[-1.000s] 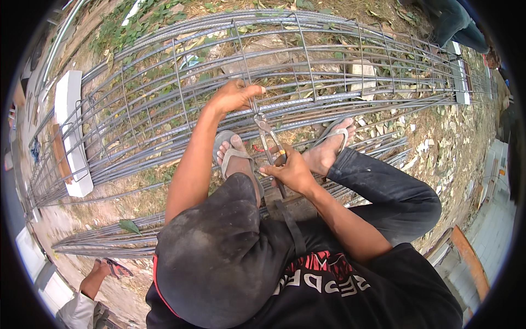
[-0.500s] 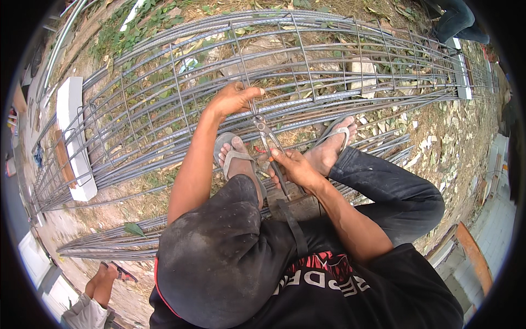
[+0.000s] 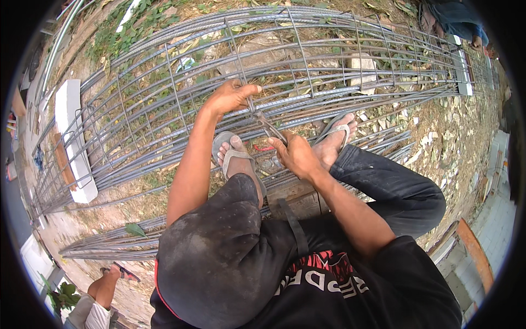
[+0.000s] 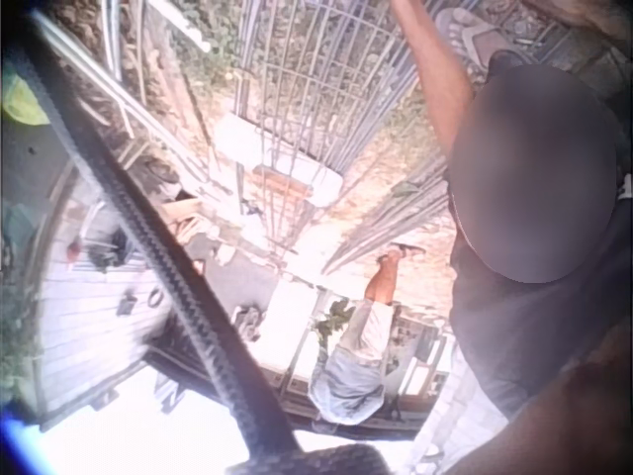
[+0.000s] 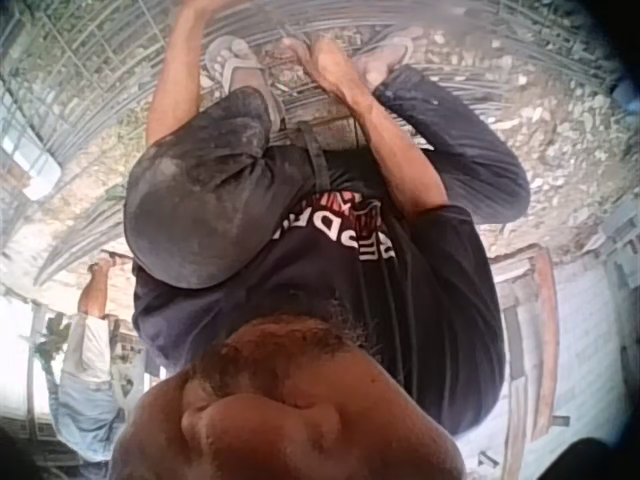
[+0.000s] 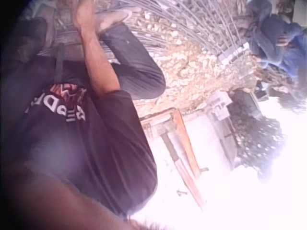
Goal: The person ties wire around rebar rods using a pair of pliers to assemble a structural grid for construction.
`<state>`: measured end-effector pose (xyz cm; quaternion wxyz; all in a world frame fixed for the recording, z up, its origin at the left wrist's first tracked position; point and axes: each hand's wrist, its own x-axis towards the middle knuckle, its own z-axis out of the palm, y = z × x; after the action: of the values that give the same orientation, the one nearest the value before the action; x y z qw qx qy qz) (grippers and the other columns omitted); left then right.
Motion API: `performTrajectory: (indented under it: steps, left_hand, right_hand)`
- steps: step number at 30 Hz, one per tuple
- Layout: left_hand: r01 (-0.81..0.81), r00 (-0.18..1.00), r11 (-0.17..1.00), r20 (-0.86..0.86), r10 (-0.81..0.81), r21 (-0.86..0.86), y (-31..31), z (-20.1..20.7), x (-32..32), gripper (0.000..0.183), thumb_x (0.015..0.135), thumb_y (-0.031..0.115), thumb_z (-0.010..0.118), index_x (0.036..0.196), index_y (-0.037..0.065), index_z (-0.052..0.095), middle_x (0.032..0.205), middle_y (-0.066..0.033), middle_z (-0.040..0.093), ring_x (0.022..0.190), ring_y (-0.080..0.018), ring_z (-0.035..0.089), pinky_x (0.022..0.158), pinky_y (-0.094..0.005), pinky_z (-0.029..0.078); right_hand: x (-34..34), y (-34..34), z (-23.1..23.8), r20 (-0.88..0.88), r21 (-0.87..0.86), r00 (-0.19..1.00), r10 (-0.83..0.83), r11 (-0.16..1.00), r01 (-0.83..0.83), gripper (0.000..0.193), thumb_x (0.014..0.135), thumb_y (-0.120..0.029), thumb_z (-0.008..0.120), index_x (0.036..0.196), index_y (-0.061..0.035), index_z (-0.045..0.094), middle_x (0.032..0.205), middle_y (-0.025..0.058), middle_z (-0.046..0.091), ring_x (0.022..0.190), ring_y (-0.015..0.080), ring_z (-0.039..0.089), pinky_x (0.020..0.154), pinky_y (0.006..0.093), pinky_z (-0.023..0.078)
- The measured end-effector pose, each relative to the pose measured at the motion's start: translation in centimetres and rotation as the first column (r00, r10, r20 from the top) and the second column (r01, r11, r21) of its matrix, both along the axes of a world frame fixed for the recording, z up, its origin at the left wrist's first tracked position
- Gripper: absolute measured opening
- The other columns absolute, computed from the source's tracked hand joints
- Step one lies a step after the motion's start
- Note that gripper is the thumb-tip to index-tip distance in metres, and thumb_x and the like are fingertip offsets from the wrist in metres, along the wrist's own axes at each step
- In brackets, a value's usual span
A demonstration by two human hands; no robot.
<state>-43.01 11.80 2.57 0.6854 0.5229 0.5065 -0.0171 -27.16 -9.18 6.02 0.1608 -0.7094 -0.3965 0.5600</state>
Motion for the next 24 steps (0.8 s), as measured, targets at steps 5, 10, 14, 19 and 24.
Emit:
performTrajectory:
  steps: [5,10,14,19,24]
  left_hand:
    - [0.028,1.000,0.999,-0.011,-0.029,-0.023,0.2,-0.1,-0.5,0.082,0.083,0.054,0.079,0.136,-0.004,0.054,0.115,-0.0153,0.071,0.110,-0.0253,0.068,0.098,-0.0372,0.054]
    - [-0.016,1.000,1.000,0.001,0.016,0.001,-0.4,0.0,0.1,0.078,0.085,0.052,0.079,0.134,-0.003,0.055,0.115,-0.0158,0.071,0.107,-0.0254,0.070,0.097,-0.0374,0.055]
    - [0.027,1.000,0.999,-0.002,-0.027,-0.036,0.0,-0.2,-0.4,0.075,0.085,0.051,0.078,0.133,-0.002,0.055,0.115,-0.0155,0.071,0.106,-0.0252,0.070,0.097,-0.0377,0.054]
    - [0.025,1.000,0.999,0.005,-0.025,-0.025,0.1,0.0,-0.1,0.075,0.085,0.051,0.078,0.133,-0.002,0.055,0.117,-0.0161,0.071,0.107,-0.0251,0.069,0.098,-0.0376,0.054]
    - [0.038,0.999,0.999,-0.007,-0.038,-0.031,0.3,0.7,-0.2,0.075,0.085,0.052,0.077,0.133,-0.001,0.056,0.118,-0.0140,0.071,0.107,-0.0242,0.068,0.097,-0.0363,0.054]
  right_hand:
    - [2.4,0.3,-1.1,-0.748,-0.326,0.623,-0.229,0.944,-0.044,0.043,0.097,-0.035,0.073,0.113,0.0042,0.065,0.072,0.0062,0.065,0.058,0.0155,0.063,0.051,0.0325,0.052]
    - [-1.7,-2.1,-1.4,0.023,0.119,0.994,-0.105,0.988,0.102,0.062,0.082,-0.024,0.082,0.130,0.0060,0.054,0.084,0.0135,0.066,0.078,0.0294,0.069,0.069,0.0418,0.057]
    - [-0.9,-2.8,0.8,0.593,0.400,0.803,-0.057,0.887,-0.232,0.053,0.085,-0.024,0.075,0.129,-0.0008,0.057,0.112,0.0196,0.061,0.101,0.0404,0.063,0.085,0.0497,0.053]
    - [-1.3,-3.2,-1.6,0.597,0.382,0.802,-0.005,0.881,-0.280,0.042,0.100,-0.034,0.063,0.118,0.0033,0.060,0.099,0.0154,0.064,0.092,0.0324,0.066,0.072,0.0433,0.055]
    - [-1.3,-2.5,-1.2,-0.716,-0.441,0.503,-0.484,0.872,0.211,0.067,0.106,-0.061,0.041,0.110,0.0021,0.064,0.071,0.0053,0.061,0.059,0.0168,0.060,0.048,0.0299,0.045]
